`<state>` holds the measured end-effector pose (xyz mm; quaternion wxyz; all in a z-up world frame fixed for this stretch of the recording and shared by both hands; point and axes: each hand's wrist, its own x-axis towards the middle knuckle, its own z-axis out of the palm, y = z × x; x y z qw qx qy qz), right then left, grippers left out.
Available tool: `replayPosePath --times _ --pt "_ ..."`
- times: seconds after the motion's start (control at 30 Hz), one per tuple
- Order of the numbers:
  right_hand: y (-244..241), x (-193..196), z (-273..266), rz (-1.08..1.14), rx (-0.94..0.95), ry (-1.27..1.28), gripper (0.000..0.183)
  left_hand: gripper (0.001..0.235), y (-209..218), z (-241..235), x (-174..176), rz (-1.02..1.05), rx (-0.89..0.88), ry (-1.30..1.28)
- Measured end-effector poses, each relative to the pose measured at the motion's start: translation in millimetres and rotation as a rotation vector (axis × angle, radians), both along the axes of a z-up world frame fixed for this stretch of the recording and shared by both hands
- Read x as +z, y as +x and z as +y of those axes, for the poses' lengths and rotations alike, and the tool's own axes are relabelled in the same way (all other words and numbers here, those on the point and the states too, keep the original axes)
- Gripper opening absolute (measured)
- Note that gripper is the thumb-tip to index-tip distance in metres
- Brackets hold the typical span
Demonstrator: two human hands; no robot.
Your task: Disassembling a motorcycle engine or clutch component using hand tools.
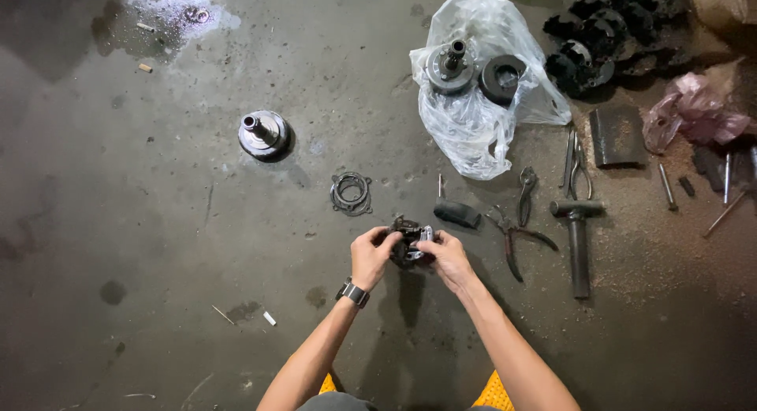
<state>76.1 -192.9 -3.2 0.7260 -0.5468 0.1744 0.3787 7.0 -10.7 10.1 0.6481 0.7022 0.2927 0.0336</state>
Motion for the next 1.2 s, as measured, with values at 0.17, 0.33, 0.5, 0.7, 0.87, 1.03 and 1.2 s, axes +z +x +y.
replayPosePath --times 0.17,0.33,0.5,0.7,0.87,1.03,1.2 --pt "0 15 -4 -0.022 0.011 0.161 0.032 0.033 2 3 -16 0.066 0.009 -0.230" --pt "-3 -7 -21 -0.158 0.087 -0.177 0.028 0.031 5 3 -6 -0.006 0.069 -0.344" --pt "-7 26 -12 -0.621 0.303 -0.885 0.028 0.031 26 7 33 -0.068 -0.127 -0.283" --pt "13 64 -16 -0.661 0.055 -0.317 0.037 0.029 35 12 59 -0.137 -0.444 -0.258" --pt "19 52 -27 -0.174 0.037 0.148 0.026 0.028 27 13 65 -0.079 -0.510 -0.271" --pt "12 43 -19 -0.093 0.022 0.204 0.019 0.029 14 11 38 -0.045 -0.453 -0.277" --pt "14 28 -1 -0.028 0.030 0.202 0.021 0.030 5 19 22 -0.008 -0.333 -0.315"
